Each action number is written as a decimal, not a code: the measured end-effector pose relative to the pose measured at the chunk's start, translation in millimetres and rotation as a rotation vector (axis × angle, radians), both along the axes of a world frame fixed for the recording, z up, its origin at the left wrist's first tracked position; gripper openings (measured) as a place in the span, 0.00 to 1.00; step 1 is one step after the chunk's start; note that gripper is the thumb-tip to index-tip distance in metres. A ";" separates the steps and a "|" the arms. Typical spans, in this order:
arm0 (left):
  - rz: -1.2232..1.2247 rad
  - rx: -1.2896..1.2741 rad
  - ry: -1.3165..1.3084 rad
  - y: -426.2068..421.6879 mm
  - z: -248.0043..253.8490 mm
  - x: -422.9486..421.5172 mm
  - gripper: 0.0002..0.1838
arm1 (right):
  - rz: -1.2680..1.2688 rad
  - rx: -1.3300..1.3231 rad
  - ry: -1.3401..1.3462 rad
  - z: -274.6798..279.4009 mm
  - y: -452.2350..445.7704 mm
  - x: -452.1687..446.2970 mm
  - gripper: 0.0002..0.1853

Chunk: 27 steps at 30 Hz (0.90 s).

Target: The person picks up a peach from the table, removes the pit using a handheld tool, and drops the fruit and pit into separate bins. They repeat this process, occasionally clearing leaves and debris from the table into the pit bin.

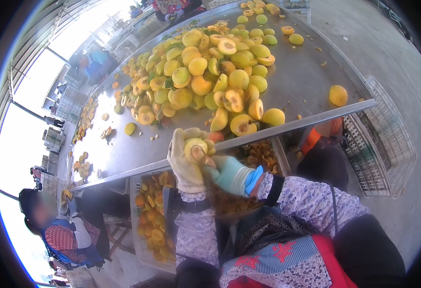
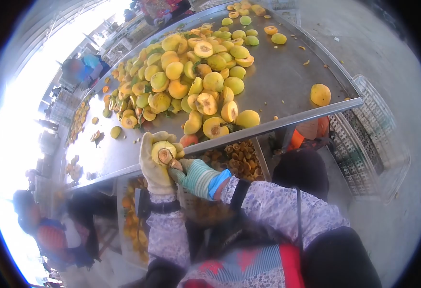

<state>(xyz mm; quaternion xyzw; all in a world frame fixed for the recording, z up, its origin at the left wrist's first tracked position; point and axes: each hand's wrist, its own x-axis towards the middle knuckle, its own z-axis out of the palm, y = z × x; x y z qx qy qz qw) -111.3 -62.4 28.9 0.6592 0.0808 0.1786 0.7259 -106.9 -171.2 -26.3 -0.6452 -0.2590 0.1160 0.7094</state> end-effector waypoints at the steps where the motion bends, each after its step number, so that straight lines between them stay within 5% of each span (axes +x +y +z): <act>1: 0.002 0.000 0.000 -1.0 -2.4 1.6 0.24 | 0.002 0.000 0.000 1.5 -1.3 0.0 0.16; 4: 0.135 0.024 -0.208 -6.2 -22.1 6.5 0.22 | 0.118 -0.019 0.080 4.8 -7.9 -1.4 0.17; 6: 0.105 0.195 -0.281 1.7 -26.8 9.8 0.22 | -0.022 -0.380 -0.001 0.4 -7.2 -0.3 0.20; 9: 0.041 0.215 -0.218 4.4 -14.2 7.5 0.23 | 0.050 -0.264 0.022 -13.1 -3.2 2.7 0.25; 16: 0.124 -0.283 0.017 -14.6 -0.4 -0.6 0.21 | 0.103 -0.361 0.131 -17.5 -5.6 3.0 0.23; 19: 0.059 -0.231 0.085 -9.6 -1.9 -2.1 0.20 | 0.120 -0.311 0.186 -0.3 -12.2 -4.7 0.22; 20: 0.055 0.134 -0.126 -10.7 -8.9 -3.2 0.21 | 0.180 -0.246 0.256 6.5 -15.0 -8.5 0.26; 25: -0.095 -0.508 0.089 -3.4 -17.0 3.4 0.20 | 0.229 -0.196 0.202 -20.6 -12.4 -5.1 0.22; 27: -0.145 -0.514 0.121 0.3 -18.1 3.0 0.20 | 0.222 -0.216 0.148 -11.4 -20.8 1.0 0.23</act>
